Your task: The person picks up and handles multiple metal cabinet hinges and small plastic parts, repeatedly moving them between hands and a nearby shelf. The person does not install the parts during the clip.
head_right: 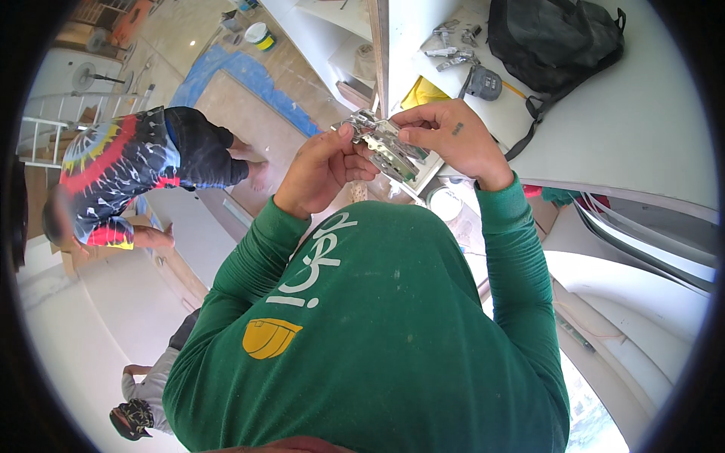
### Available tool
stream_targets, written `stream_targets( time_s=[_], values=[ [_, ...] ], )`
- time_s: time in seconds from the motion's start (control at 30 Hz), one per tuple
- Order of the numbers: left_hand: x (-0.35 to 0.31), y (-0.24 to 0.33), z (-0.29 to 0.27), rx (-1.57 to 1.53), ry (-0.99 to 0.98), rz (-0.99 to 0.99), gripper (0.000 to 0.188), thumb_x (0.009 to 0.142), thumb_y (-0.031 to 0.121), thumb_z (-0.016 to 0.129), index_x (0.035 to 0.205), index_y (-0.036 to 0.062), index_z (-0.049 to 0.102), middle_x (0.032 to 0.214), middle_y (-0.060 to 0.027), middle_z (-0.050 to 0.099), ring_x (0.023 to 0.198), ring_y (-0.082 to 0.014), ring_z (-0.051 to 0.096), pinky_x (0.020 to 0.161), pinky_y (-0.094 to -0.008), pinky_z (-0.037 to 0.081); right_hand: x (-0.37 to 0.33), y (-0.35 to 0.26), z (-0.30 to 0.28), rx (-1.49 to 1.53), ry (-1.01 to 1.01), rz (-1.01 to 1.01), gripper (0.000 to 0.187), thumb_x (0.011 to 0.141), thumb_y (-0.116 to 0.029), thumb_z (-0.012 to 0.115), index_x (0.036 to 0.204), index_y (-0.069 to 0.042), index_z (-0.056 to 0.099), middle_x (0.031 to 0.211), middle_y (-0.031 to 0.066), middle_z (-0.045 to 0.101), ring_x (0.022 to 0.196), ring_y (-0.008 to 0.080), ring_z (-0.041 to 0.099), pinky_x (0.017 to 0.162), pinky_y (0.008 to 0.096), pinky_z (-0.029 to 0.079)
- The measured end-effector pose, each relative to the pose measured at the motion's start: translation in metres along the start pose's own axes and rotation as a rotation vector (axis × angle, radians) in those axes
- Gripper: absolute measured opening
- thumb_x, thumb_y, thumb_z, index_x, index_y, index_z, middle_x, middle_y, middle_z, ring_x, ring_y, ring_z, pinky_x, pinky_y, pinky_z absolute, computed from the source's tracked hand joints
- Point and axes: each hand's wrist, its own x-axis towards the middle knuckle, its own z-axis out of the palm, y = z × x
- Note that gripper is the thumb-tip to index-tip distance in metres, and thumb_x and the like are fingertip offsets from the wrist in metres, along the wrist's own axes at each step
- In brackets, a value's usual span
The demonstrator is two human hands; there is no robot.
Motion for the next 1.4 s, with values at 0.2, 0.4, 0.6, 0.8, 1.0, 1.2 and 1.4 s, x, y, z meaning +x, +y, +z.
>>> stream_targets(
  time_s=[0.2,0.4,0.6,0.8,1.0,1.2,1.4],
  values=[
    [-0.004,0.003,-0.008,-0.035,-0.013,0.010,0.039,0.105,0.037,0.065,0.119,0.0002,0.066,0.098,-0.0121,0.073,0.091,-0.0229,0.075,0.084,-0.0336,0.062,0.011,0.005,0.005,0.060,-0.031,-0.012,0.038,0.092,-0.018,0.077,0.122,0.004,0.075,0.098,0.0106,0.078,0.087,0.0131,0.069,0.083,0.0288,0.055],
    [-0.003,0.001,-0.018,-0.044,-0.054,0.031,0.040,0.105,0.037,0.065,0.120,0.0004,0.066,0.100,-0.0121,0.074,0.093,-0.0244,0.075,0.085,-0.0352,0.062,0.014,0.001,0.006,0.047,-0.044,-0.006,0.037,0.092,-0.018,0.077,0.122,0.004,0.075,0.098,0.0100,0.078,0.088,0.0129,0.069,0.083,0.0283,0.055],
    [-0.005,0.004,-0.021,-0.029,-0.079,0.014,0.040,0.104,0.036,0.067,0.121,0.0003,0.066,0.102,-0.0121,0.074,0.094,-0.0243,0.075,0.086,-0.0363,0.061,0.015,-0.004,0.006,0.006,-0.049,-0.006,0.037,0.090,-0.017,0.078,0.121,0.003,0.076,0.097,0.0105,0.077,0.087,0.0135,0.069,0.083,0.0283,0.055],
    [-0.003,0.004,-0.023,0.011,-0.068,-0.006,0.038,0.103,0.035,0.069,0.120,0.0011,0.067,0.103,-0.0110,0.074,0.095,-0.0240,0.076,0.085,-0.0356,0.061,0.016,-0.004,0.005,-0.015,-0.042,-0.012,0.036,0.090,-0.016,0.077,0.120,0.004,0.076,0.096,0.0107,0.078,0.086,0.0135,0.069,0.082,0.0282,0.055],
    [-0.004,0.006,-0.022,0.005,-0.053,-0.015,0.037,0.102,0.034,0.070,0.120,0.0017,0.067,0.102,-0.0108,0.075,0.095,-0.0241,0.076,0.084,-0.0350,0.060,0.018,-0.003,0.006,-0.005,-0.060,-0.023,0.037,0.090,-0.017,0.077,0.120,0.005,0.076,0.096,0.0106,0.078,0.086,0.0133,0.069,0.081,0.0281,0.055],
    [-0.002,0.007,-0.024,-0.004,-0.043,-0.027,0.036,0.103,0.033,0.069,0.120,0.0013,0.067,0.102,-0.0109,0.076,0.094,-0.0236,0.076,0.084,-0.0342,0.060,0.021,-0.003,0.006,0.014,-0.071,0.008,0.037,0.091,-0.018,0.076,0.121,0.005,0.075,0.098,0.0103,0.078,0.087,0.0134,0.069,0.081,0.0280,0.055],
    [0.000,0.009,-0.024,-0.028,-0.062,-0.025,0.036,0.103,0.032,0.068,0.120,0.0001,0.068,0.103,-0.0114,0.076,0.096,-0.0235,0.076,0.085,-0.0345,0.060,0.025,-0.002,0.004,-0.005,-0.073,0.015,0.038,0.092,-0.019,0.076,0.122,0.005,0.075,0.098,0.0097,0.078,0.087,0.0132,0.068,0.082,0.0280,0.055]
  ],
)
